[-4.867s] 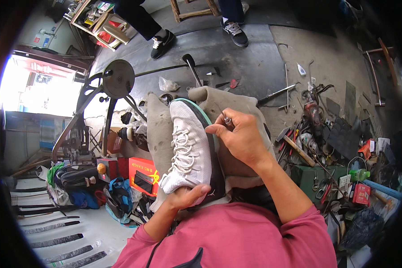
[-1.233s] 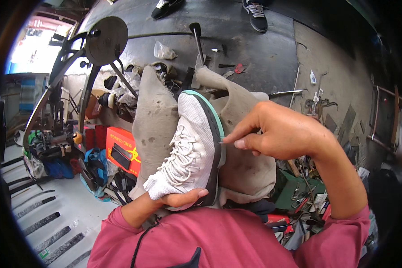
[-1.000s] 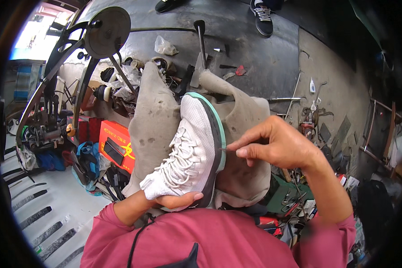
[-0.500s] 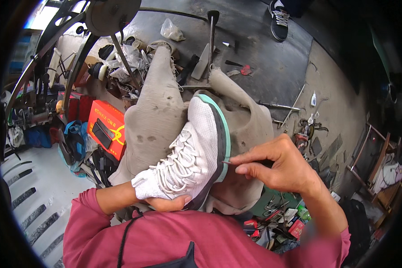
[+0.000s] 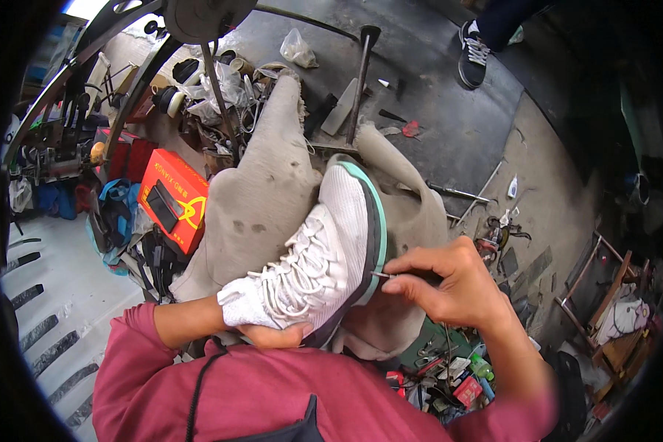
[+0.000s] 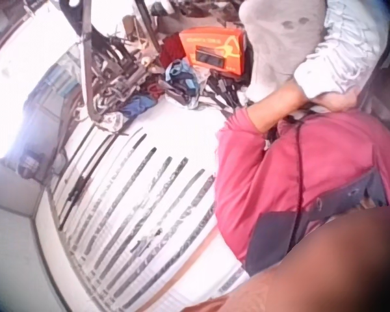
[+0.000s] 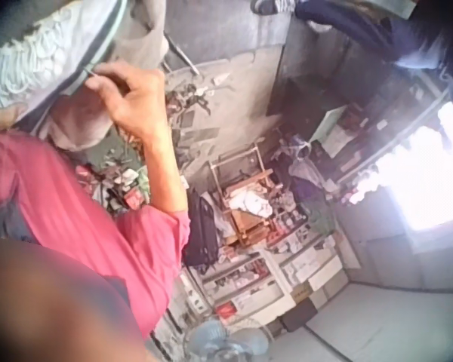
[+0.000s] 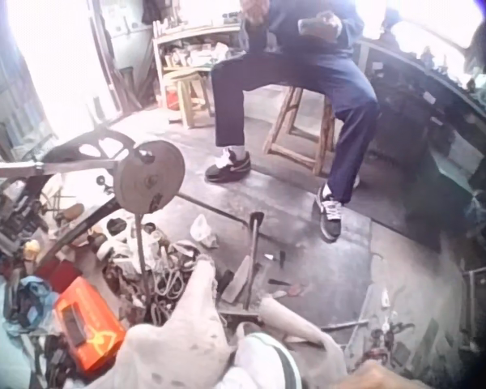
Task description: The person repairs a white sneaker by prying the sole edge, cutting the insole, applying glue along the sole seam, and pressing the parts together. The person uses a metal pick, scissors, and a glue bottle while working at a bench in a cluttered workshop.
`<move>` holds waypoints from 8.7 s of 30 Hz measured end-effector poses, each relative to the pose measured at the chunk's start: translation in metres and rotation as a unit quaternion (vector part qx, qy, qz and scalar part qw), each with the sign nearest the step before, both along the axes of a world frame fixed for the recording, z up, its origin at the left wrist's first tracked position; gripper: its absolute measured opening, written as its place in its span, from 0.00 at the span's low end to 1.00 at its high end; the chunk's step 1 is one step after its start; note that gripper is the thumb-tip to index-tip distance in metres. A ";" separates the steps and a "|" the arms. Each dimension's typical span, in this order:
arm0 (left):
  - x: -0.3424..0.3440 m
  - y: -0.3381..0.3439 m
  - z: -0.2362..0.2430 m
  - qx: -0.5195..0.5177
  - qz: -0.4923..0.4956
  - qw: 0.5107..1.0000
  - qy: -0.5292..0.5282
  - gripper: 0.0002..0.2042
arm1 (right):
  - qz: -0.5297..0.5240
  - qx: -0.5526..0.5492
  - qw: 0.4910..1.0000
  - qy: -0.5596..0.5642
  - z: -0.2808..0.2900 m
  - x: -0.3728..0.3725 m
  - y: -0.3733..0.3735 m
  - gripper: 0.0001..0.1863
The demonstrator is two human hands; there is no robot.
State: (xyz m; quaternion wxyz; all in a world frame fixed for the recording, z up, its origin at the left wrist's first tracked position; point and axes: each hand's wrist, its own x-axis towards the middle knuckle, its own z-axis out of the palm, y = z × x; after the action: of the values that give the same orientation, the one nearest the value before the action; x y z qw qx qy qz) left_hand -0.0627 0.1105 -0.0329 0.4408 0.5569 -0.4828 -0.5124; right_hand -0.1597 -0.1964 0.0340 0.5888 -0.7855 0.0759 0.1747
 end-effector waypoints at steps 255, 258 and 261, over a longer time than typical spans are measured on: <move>0.020 0.046 0.048 -0.065 0.405 0.904 -0.118 0.14 | -0.409 -0.174 0.835 -0.326 -0.051 -0.039 0.127 0.06; -0.008 0.095 0.049 0.094 0.341 0.935 0.009 0.20 | -0.415 -0.165 0.835 -0.323 -0.053 -0.039 0.127 0.07; -0.028 0.127 0.058 0.292 0.171 0.934 -0.110 0.16 | -0.412 -0.167 0.840 -0.312 -0.054 -0.041 0.127 0.08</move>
State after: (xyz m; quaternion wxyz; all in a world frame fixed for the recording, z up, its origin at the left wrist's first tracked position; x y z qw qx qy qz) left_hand -0.0903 0.2379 0.0247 0.2839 0.7883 -0.2544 -0.4830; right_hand -0.2010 -0.0691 -0.0202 0.4586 -0.7814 0.2329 -0.3534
